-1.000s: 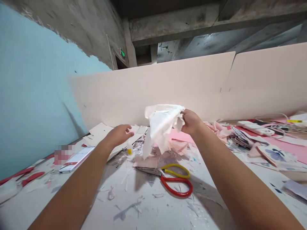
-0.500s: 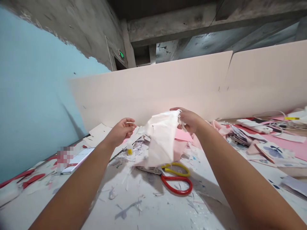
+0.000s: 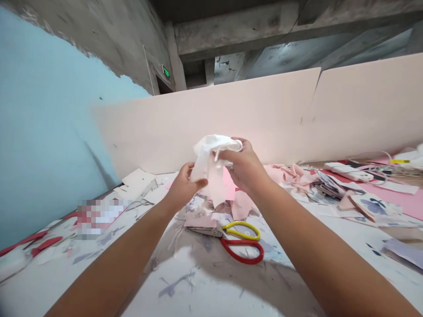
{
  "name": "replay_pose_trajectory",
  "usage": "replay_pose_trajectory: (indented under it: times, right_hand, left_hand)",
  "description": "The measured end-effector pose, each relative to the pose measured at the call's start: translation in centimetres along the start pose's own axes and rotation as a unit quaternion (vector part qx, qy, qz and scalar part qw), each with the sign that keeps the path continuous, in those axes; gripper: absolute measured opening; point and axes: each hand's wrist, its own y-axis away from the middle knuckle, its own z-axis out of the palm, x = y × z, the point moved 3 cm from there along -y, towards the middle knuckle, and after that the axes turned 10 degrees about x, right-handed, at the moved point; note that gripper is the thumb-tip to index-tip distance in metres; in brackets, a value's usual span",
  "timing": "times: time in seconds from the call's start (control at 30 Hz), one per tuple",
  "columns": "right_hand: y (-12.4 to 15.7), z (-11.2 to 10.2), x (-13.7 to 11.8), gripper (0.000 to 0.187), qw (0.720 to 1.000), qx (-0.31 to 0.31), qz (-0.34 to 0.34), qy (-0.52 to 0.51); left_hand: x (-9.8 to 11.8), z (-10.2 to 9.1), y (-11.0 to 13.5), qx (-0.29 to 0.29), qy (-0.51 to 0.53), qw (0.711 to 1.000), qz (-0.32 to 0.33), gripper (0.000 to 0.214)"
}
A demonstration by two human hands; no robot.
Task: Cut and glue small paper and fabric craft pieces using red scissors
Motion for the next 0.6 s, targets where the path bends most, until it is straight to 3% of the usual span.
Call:
replay_pose_trajectory:
  times: [0.07, 0.13, 0.23, 0.3, 0.4, 0.6]
  right_hand:
    - [-0.2, -0.7, -0.2, 0.049, 0.990, 0.013, -0.065, 0.122]
    - [-1.3, -2.2, -0.5, 0.041, 0.964, 0.069, -0.123, 0.226]
    - [-3.2, -4.6, -0.2, 0.017, 0.945, 0.111, -0.080, 0.297]
    - [-4.1, -5.9, 0.0, 0.012, 0.944, 0.116, -0.065, 0.301]
    - [-4.9, -7.1, 0.5, 0.009, 0.950, 0.116, -0.058, 0.285]
    - [-6.2, -7.9, 1.8, 0.012, 0.961, 0.048, -0.025, 0.273]
  left_hand:
    - [-0.4, -0.7, -0.9, 0.041, -0.009, 0.999, -0.011, 0.042]
    - [-0.6, -1.7, -1.6, 0.044, -0.010, 0.999, -0.020, 0.035]
    - [-0.6, -3.0, -2.2, 0.027, 0.048, 0.997, -0.055, 0.024]
    - [-0.6, -3.5, -2.4, 0.013, 0.076, 0.994, -0.075, 0.018]
    - [-0.9, -3.9, -2.7, -0.001, 0.089, 0.992, -0.092, 0.025]
    - [-1.2, -4.6, -2.6, -0.063, 0.112, 0.986, -0.105, 0.056]
